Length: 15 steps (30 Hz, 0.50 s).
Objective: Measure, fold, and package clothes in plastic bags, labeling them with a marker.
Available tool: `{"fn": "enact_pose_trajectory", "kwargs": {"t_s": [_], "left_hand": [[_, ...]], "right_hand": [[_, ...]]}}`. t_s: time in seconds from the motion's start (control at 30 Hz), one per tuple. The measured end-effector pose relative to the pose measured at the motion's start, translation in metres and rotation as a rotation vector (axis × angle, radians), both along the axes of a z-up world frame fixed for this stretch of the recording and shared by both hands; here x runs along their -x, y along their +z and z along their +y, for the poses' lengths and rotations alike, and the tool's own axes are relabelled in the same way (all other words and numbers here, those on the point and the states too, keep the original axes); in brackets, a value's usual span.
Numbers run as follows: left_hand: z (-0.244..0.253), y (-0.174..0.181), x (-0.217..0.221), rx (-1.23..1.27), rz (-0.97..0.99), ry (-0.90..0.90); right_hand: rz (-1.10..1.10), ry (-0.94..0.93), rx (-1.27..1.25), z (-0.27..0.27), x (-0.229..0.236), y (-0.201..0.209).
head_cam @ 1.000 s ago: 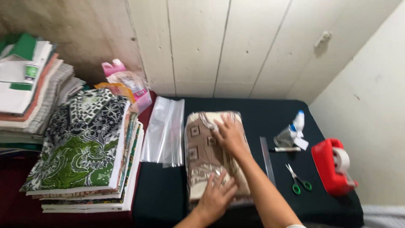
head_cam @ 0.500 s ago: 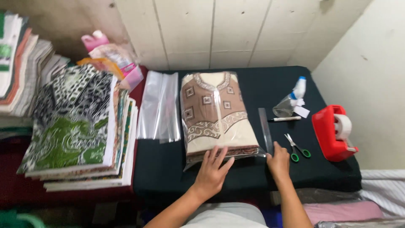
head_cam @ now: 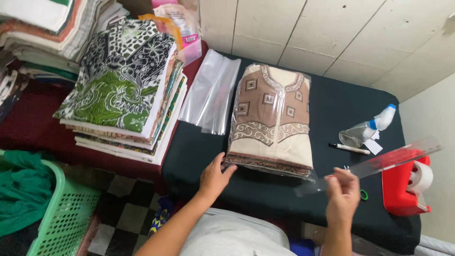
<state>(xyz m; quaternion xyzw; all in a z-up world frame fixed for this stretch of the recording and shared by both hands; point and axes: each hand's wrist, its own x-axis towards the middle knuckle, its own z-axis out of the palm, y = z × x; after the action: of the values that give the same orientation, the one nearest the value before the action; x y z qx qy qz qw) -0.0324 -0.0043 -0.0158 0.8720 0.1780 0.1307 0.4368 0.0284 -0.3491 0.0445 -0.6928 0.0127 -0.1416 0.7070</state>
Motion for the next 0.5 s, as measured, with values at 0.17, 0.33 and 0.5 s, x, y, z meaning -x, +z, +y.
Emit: {"fn": "enact_pose_trajectory", "kwargs": {"t_s": [0.17,0.33,0.5], "left_hand": [[0.010,-0.029,0.000,-0.177,-0.109,-0.003],[0.017,-0.027,0.006,-0.241,-0.107,-0.019],[0.017,-0.013,0.004,-0.264,-0.187,-0.066]], "right_hand": [[0.108,0.287,0.117,0.052,0.001,-0.024],[0.181,0.539,0.130,0.126,-0.012,-0.037],[0.132,0.724,0.367,0.166,-0.028,-0.033]]}}
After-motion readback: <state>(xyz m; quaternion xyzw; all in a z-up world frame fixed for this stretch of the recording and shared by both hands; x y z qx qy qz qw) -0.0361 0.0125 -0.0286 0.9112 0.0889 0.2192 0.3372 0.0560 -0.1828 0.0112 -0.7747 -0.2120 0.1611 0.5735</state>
